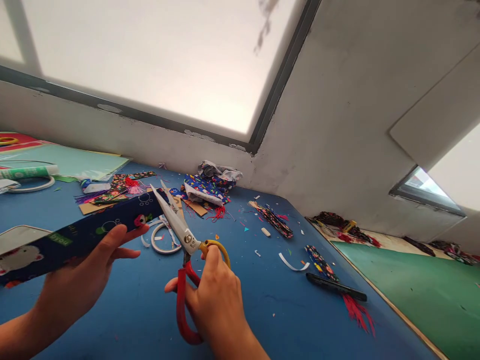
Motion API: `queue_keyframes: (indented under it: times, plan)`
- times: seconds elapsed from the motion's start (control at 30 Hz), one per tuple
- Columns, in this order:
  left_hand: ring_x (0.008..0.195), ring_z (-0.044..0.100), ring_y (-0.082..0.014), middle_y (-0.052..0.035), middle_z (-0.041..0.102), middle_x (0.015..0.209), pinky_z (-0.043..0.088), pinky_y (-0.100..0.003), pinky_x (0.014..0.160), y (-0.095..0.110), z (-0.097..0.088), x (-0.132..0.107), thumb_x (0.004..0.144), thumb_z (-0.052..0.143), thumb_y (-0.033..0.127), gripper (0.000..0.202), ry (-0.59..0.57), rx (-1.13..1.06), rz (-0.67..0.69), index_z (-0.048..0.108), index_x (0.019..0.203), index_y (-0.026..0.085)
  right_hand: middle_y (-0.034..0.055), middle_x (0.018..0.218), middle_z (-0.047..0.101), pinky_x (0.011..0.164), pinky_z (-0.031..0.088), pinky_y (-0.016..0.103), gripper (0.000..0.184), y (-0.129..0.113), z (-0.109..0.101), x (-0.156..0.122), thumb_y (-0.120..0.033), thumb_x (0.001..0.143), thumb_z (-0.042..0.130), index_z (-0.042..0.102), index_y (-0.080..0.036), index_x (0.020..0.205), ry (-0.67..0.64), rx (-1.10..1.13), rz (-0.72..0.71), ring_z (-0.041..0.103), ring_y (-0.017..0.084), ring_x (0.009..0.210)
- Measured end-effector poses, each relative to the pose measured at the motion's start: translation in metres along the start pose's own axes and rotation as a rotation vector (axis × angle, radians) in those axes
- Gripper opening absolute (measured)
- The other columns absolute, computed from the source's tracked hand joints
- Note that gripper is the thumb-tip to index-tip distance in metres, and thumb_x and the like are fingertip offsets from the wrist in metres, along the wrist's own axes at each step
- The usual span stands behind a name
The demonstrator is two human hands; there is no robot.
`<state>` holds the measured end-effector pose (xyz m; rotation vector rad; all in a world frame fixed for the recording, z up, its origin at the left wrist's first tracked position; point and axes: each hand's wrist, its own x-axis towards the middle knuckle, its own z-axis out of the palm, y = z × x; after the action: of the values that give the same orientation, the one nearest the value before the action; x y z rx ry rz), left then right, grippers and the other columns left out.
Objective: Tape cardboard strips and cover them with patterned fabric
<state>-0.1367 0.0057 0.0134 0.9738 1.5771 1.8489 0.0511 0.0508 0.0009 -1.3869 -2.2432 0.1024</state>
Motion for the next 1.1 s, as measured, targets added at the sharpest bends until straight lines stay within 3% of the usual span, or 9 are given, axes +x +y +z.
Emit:
queue_keyframes:
  times: [0.17,0.37,0.53,0.67,0.77,0.87,1.0,1.1]
  plan:
    - [0.063,0.071,-0.021,-0.0015,0.075,0.089,0.059,-0.028,0.067,0.001,-0.001,-0.002,0.072,0.066,0.051,0.032,-0.013,0.013,0.025,0.069,0.088,0.023,0.0034,0.075,0.065,0.047,0.039,0.029,0.048,0.001,0.0,0.0,-0.07,0.08,0.043,0.039,-0.022,0.086,0.089,-0.055,-0.049,0.068,0.027,0.061]
    - [0.064,0.071,-0.0213,-0.0017,0.075,0.085,0.06,-0.027,0.064,0.003,-0.001,-0.003,0.072,0.067,0.05,0.031,-0.004,0.007,0.019,0.068,0.083,0.022,0.0009,0.067,0.062,0.042,0.037,0.029,0.046,0.001,0.0,0.0,-0.068,0.086,0.028,0.036,-0.024,0.078,0.141,-0.08,-0.1,0.066,0.024,0.054]
    - [0.067,0.071,-0.0242,-0.0031,0.075,0.086,0.061,-0.032,0.064,0.004,0.0,-0.003,0.073,0.066,0.051,0.035,-0.026,0.007,0.061,0.07,0.089,0.021,0.0021,0.072,0.062,0.045,0.041,0.029,0.045,0.003,0.002,0.0,-0.068,0.082,0.04,0.037,-0.023,0.084,0.156,-0.11,-0.111,0.067,0.025,0.059]
    - [0.07,0.071,-0.0218,-0.0009,0.075,0.085,0.059,-0.029,0.072,0.004,0.001,-0.006,0.072,0.066,0.051,0.031,-0.057,0.023,0.081,0.071,0.084,0.022,0.0021,0.071,0.061,0.044,0.039,0.031,0.049,0.002,0.002,0.001,-0.071,0.078,0.04,0.037,-0.023,0.083,0.163,-0.086,-0.084,0.067,0.027,0.057]
    - [0.071,0.07,-0.0198,0.0007,0.076,0.083,0.058,-0.024,0.07,0.003,0.002,-0.005,0.071,0.067,0.053,0.033,-0.049,0.026,0.035,0.072,0.085,0.023,0.0008,0.069,0.059,0.044,0.037,0.031,0.045,0.003,0.001,0.002,-0.069,0.08,0.04,0.036,-0.024,0.078,0.105,-0.057,-0.032,0.065,0.027,0.055]
    - [0.077,0.07,-0.0214,-0.0004,0.076,0.082,0.058,-0.022,0.065,0.002,0.002,-0.003,0.072,0.066,0.054,0.036,-0.043,0.001,-0.013,0.071,0.087,0.021,0.0009,0.071,0.061,0.05,0.036,0.03,0.031,0.004,-0.002,0.003,-0.055,0.085,0.04,0.038,-0.025,0.077,-0.011,0.003,0.03,0.064,0.026,0.057]
    - [0.068,0.07,-0.0187,-0.0004,0.075,0.085,0.058,-0.022,0.064,0.004,0.002,-0.003,0.073,0.067,0.051,0.035,-0.056,-0.05,-0.026,0.069,0.091,0.021,0.004,0.082,0.066,0.058,0.036,0.03,0.014,0.005,-0.008,0.005,-0.037,0.082,0.039,0.042,-0.025,0.077,-0.12,0.131,0.101,0.061,0.025,0.063]
    - [0.06,0.069,-0.0142,0.0025,0.075,0.079,0.057,-0.016,0.06,0.009,0.002,-0.002,0.071,0.07,0.047,0.031,-0.063,-0.085,-0.049,0.067,0.089,0.022,0.0031,0.079,0.067,0.06,0.035,0.028,0.007,0.002,-0.012,0.006,-0.03,0.08,0.04,0.039,-0.025,0.075,-0.207,0.299,0.103,0.058,0.022,0.064]
